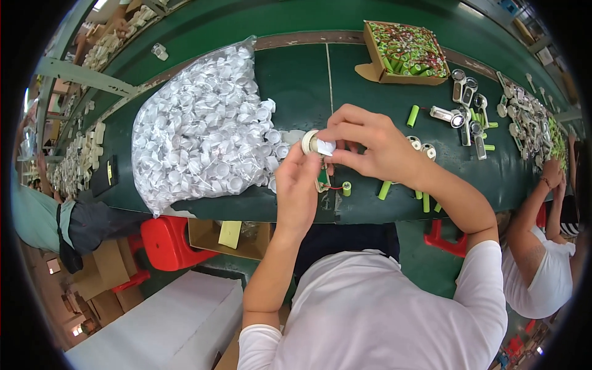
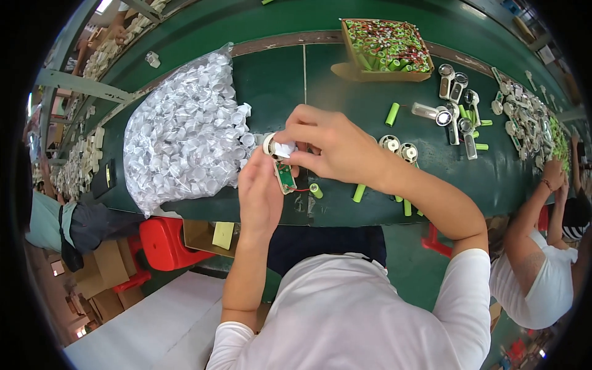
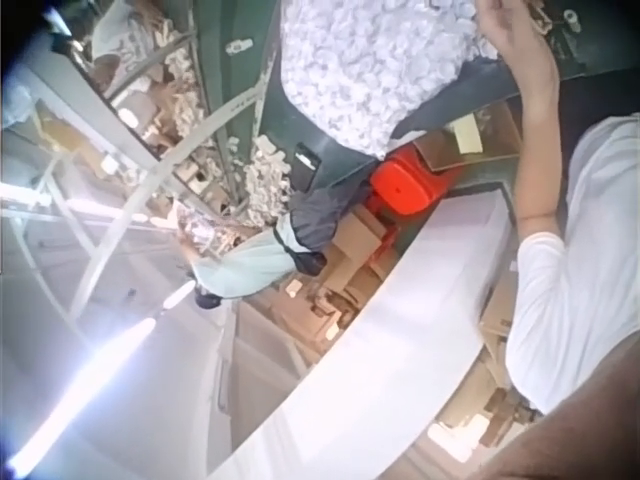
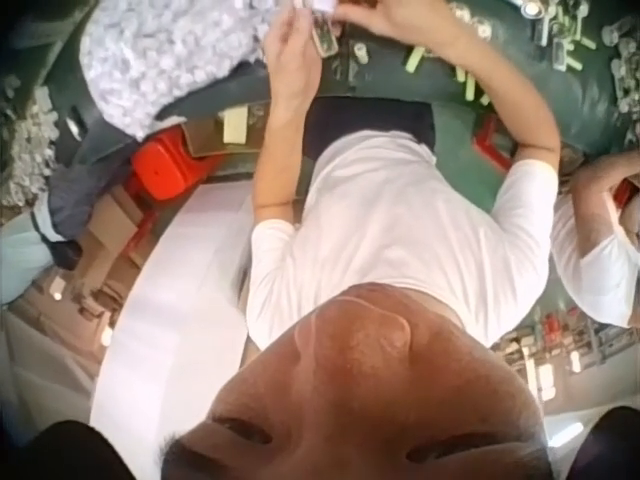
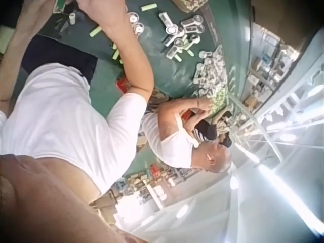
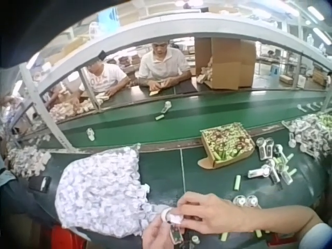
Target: The person assembles small portable fans by hand, inserting lithium batteries and circuit boards into plastic fan housings, then attaching plastic covers and fan blades.
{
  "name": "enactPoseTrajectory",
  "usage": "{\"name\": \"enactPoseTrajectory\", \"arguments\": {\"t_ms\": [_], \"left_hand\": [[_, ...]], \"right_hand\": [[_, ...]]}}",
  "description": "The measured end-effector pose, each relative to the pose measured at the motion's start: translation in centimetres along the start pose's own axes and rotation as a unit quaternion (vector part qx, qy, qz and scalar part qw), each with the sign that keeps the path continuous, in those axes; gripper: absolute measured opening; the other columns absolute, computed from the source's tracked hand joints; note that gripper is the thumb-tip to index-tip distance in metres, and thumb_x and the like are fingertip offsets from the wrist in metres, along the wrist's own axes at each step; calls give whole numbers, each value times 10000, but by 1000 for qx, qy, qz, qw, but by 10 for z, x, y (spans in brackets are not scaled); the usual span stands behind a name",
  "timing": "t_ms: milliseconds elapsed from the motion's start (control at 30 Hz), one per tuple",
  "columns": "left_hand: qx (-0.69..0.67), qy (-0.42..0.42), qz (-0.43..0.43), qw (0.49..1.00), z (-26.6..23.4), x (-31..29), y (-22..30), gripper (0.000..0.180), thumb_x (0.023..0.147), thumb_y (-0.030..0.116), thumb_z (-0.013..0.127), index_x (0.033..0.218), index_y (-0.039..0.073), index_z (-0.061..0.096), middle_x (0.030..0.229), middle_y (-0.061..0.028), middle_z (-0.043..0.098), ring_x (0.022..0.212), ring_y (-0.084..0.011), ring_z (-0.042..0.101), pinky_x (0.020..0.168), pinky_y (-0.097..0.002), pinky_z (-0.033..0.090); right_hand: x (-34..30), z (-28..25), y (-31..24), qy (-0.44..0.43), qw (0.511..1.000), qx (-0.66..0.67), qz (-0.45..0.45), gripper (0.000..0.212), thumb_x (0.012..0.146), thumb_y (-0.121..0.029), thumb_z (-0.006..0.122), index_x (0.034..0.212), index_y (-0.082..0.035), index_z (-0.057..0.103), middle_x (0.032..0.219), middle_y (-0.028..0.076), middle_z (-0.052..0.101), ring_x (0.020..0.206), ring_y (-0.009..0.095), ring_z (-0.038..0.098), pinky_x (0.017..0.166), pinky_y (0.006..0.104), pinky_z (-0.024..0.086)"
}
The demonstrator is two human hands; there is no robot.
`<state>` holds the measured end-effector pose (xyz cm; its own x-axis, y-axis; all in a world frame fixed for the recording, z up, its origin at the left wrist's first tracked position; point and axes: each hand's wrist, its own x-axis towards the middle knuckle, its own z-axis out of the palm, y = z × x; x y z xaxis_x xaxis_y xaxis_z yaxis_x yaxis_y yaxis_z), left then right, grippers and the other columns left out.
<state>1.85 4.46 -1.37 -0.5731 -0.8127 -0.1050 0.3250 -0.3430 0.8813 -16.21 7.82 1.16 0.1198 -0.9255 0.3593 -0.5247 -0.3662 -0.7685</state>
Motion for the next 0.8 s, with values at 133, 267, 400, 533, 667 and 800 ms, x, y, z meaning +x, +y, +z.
{"name": "enactPoseTrajectory", "arguments": {"t_ms": [133, 267, 400, 533, 667, 800], "left_hand": [[-21, 24, 17, 999, 8, -4, -1, 390, 1086, 265, 412, 1282, -45, 546, 1166, -75, 605, 1048, -117, 570, 887, -308, 458], [30, 51, 78, 995, 13, 0, -2, 345, 1051, 185, 510, 1296, -56, 535, 1153, -81, 622, 1032, -110, 587, 897, -283, 481], [44, 60, 132, 988, 13, 0, -7, 362, 995, 94, 609, 1305, -64, 507, 1178, -112, 624, 1074, -144, 598, 958, -280, 477], [38, 49, 144, 988, 15, -8, -17, 413, 993, 135, 623, 1315, -58, 452, 1225, -119, 584, 1093, -151, 579, 953, -275, 462], [117, 59, 189, 973, 8, -8, -24, 322, 990, 139, 619, 1218, -55, 499, 1185, -97, 487, 972, -148, 575, 895, -261, 482], [85, 59, 141, 985, 17, -21, -17, 281, 991, 140, 612, 1169, -56, 519, 1138, -90, 461, 906, -135, 561, 794, -252, 507]], "right_hand": [[-4, 7, -11, 51, 995, -77, -48, 313, 744, -17, 795, 1045, -37, 711, 933, 71, 610, 669, 139, 620, 576, 265, 515], [-5, 11, -17, 73, 997, -26, 5, 287, 770, -25, 775, 1044, -24, 688, 925, 103, 590, 695, 188, 645, 597, 308, 535], [-9, 7, -17, 60, 998, 6, 10, 374, 785, 6, 766, 1148, -57, 703, 1024, 107, 621, 715, 175, 641, 659, 292, 572], [-11, 7, -14, 65, 955, 266, 112, 443, 881, 24, 677, 1317, 1, 600, 1156, 113, 591, 855, 145, 624, 769, 274, 586], [-15, 16, -3, 5, 909, 388, 154, 443, 923, -118, 694, 1316, 49, 575, 1162, 90, 569, 1052, 153, 579, 914, 303, 502], [-21, 24, -8, 19, 892, 424, 154, 359, 907, -5, 678, 1249, 72, 601, 1104, 101, 586, 881, 144, 623, 708, 284, 573]]}}
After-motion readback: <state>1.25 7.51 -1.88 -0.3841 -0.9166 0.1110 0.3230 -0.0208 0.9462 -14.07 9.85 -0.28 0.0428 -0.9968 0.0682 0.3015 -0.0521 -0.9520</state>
